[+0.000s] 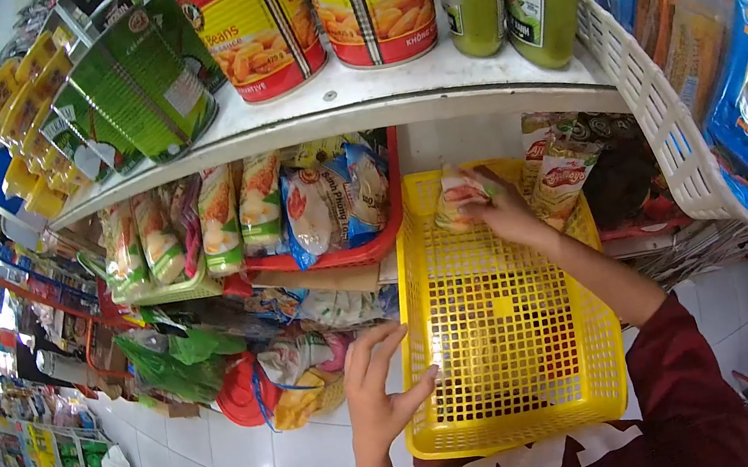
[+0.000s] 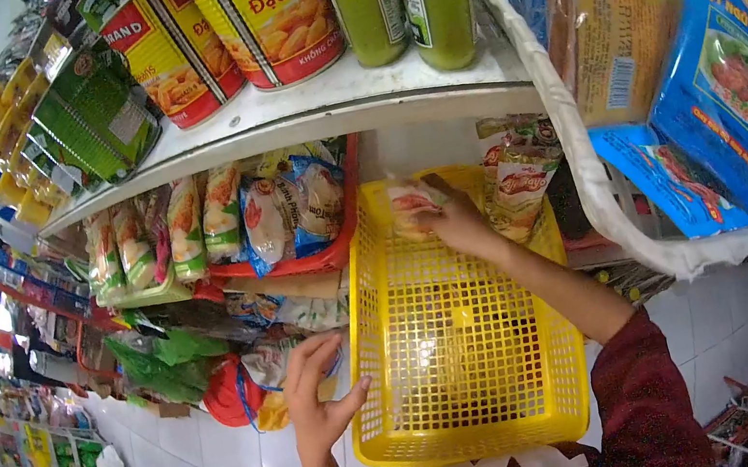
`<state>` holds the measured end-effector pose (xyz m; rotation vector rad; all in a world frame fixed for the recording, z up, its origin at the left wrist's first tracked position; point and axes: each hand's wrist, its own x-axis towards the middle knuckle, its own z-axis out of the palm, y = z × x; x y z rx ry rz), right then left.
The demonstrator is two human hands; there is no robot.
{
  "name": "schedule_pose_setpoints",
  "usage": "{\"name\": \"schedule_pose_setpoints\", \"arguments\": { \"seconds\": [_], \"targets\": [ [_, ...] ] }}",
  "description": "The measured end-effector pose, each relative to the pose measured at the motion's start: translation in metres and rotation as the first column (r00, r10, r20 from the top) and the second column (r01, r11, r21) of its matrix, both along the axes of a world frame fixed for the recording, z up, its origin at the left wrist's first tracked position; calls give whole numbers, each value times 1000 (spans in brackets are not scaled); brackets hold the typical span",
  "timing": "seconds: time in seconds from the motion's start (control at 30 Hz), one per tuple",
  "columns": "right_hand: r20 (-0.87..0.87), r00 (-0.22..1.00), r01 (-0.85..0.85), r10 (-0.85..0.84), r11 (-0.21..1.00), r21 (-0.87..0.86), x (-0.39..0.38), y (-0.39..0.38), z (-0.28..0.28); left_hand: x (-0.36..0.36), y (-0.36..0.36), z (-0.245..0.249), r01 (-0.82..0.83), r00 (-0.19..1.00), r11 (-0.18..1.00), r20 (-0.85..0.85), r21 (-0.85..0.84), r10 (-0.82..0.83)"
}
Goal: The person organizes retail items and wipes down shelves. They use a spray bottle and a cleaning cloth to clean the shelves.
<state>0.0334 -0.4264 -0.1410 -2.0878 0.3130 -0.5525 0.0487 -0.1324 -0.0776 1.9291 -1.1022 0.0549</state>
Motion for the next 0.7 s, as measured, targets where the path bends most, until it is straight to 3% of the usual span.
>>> {"name": "schedule_pose_setpoints", "arguments": {
  "seconds": [0.1,0.2,0.3,0.4,0.47,0.53,0.63,0.67,0.7],
  "targets": [
    [127,992,-25,-12,959,283,35,-9,-30,0,19,-26,-124,984,991,-133,-40,118],
    [-36,998,-49,47,997,-54,48,-12,-27,1,41,-40,-135,981,991,-139,-1,133],
    [-116,991,61,-70,995,-83,52,-5,-22,1,49,-40,-121,968,993,-221,-10,116],
    [14,965,259,-261,962,84,57,4,-38,5,55,-52,-119,967,992,-221,35,124],
    [-119,943,248,-312,893,-375,57,2,-25,12,45,-59,-122,970,992,-209,38,127],
    [-113,959,150,-260,804,-576,56,-1,-18,19,38,-56,-100,968,992,-225,70,114],
    [-447,842,-6,-303,822,-570,57,-4,-10,39,28,-45,-124,990,992,-64,22,126],
    [-438,851,4,-291,836,-548,56,-6,-14,49,24,-41,-131,991,991,-29,14,132],
    [-435,856,11,-279,851,-525,53,-7,-19,59,19,-35,-234,966,971,98,-47,238]
  ]
}}
